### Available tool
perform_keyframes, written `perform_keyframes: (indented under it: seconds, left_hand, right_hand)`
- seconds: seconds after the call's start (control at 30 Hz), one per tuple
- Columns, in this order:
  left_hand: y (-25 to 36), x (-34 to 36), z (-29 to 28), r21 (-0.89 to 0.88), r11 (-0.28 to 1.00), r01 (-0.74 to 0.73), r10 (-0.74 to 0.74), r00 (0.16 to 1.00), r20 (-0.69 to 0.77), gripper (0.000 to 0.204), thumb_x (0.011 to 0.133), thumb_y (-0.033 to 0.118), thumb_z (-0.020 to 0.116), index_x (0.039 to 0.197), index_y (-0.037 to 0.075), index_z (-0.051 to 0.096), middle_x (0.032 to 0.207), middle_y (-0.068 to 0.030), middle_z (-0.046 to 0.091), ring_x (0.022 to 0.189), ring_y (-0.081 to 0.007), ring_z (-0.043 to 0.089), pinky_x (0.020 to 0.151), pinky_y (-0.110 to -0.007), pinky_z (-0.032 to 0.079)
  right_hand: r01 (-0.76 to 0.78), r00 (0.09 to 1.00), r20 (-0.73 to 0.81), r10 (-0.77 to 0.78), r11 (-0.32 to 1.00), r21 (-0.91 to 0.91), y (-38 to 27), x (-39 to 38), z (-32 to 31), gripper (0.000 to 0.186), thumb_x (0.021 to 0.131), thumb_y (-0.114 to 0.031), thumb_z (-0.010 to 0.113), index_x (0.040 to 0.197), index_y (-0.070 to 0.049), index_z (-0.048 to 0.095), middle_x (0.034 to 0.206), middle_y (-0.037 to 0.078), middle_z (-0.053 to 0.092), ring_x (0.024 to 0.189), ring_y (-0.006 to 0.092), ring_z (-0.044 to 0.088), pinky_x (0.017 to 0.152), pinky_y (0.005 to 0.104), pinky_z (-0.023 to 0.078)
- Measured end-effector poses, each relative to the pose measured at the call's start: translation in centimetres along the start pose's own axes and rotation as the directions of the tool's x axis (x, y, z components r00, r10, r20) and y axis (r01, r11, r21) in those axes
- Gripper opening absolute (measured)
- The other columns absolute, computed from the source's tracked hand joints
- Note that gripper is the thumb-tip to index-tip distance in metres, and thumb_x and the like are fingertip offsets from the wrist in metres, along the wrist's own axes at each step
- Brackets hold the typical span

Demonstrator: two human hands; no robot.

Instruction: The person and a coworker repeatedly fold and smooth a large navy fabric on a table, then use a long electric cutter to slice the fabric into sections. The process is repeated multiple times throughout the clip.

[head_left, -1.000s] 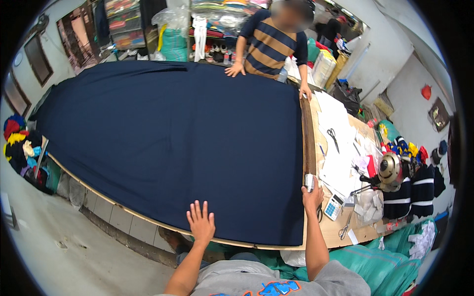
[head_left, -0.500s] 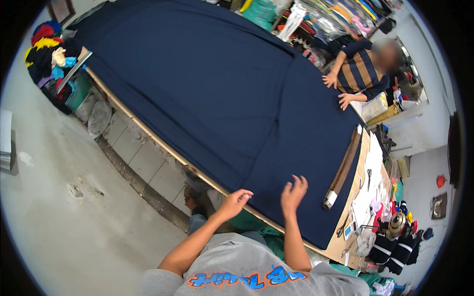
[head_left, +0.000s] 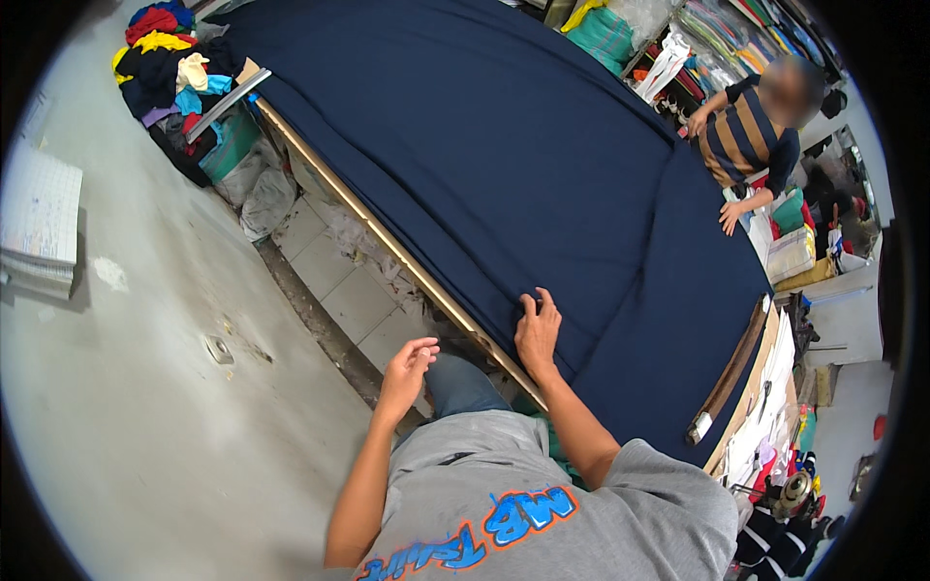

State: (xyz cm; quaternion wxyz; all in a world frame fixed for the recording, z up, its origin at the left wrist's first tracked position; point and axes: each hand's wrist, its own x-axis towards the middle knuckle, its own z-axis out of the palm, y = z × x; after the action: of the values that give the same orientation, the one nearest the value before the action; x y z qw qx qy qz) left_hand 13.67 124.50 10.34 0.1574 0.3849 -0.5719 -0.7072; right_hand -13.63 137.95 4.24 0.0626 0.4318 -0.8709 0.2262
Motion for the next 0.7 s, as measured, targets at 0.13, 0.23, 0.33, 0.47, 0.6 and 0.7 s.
perform_keyframes:
  seconds: [0.13,0.23,0.33,0.47,0.6,0.7]
  left_hand:
    - [3.6,3.8,-3.1,-0.109,0.994,0.001,0.000,1.000,0.012,0.038,0.117,0.027,0.054,0.144,0.003,0.066,0.132,-0.0118,0.076,0.115,-0.0162,0.070,0.100,-0.033,0.055]
    - [5.9,8.5,-5.4,-0.385,0.920,0.072,-0.043,0.995,0.085,0.046,0.117,0.028,0.053,0.156,0.003,0.055,0.146,-0.0152,0.069,0.131,-0.0219,0.067,0.110,-0.035,0.052]
    - [6.9,15.9,-8.3,-0.629,0.772,0.090,-0.019,0.993,0.119,0.055,0.116,0.028,0.054,0.165,0.005,0.044,0.161,-0.0174,0.057,0.144,-0.0255,0.059,0.119,-0.039,0.050]
    - [9.0,27.4,-12.1,-0.706,0.702,0.089,-0.064,0.996,0.062,0.061,0.115,0.027,0.055,0.169,0.005,0.037,0.169,-0.0213,0.045,0.149,-0.0295,0.053,0.125,-0.040,0.047]
    - [11.7,37.6,-16.3,-0.649,0.755,0.095,-0.148,0.989,-0.028,0.066,0.113,0.022,0.058,0.170,0.001,0.031,0.166,-0.0255,0.045,0.149,-0.0319,0.053,0.126,-0.041,0.048]
    - [13.1,43.9,-19.9,-0.603,0.792,0.096,-0.175,0.982,-0.074,0.073,0.111,0.023,0.063,0.170,-0.001,0.028,0.164,-0.0261,0.046,0.148,-0.0325,0.054,0.127,-0.042,0.047]
  right_hand:
    - [-0.018,0.998,-0.054,0.017,1.000,-0.022,1.7,0.2,0.7,0.036,0.086,0.007,0.064,0.119,-0.007,0.068,0.150,0.019,0.055,0.124,0.0366,0.060,0.105,0.0507,0.046]
    - [-0.041,0.999,-0.025,0.039,0.998,-0.049,1.7,0.3,0.0,0.035,0.090,0.006,0.064,0.123,-0.005,0.067,0.148,0.018,0.058,0.128,0.0378,0.059,0.108,0.0502,0.045]
    - [-0.126,0.990,0.042,0.131,0.986,-0.108,0.7,0.0,-1.4,0.060,0.084,0.010,0.063,0.142,-0.006,0.063,0.150,0.018,0.057,0.134,0.0394,0.057,0.113,0.0500,0.044]
    - [-0.327,0.940,0.015,0.342,0.910,-0.254,-0.3,-0.8,-1.3,0.076,0.081,0.012,0.063,0.154,-0.012,0.061,0.150,0.020,0.058,0.136,0.0396,0.057,0.115,0.0509,0.043]
    - [-0.685,0.727,-0.259,0.636,0.644,-0.341,-1.4,-0.5,-0.6,0.077,0.082,0.010,0.063,0.155,-0.015,0.060,0.153,0.019,0.057,0.133,0.0413,0.058,0.109,0.0531,0.048]
    - [-0.936,0.295,-0.544,0.786,0.124,-0.329,-1.2,-1.1,2.6,0.070,0.097,-0.017,0.069,0.163,-0.024,0.048,0.155,0.017,0.051,0.133,0.0416,0.057,0.107,0.0565,0.049]
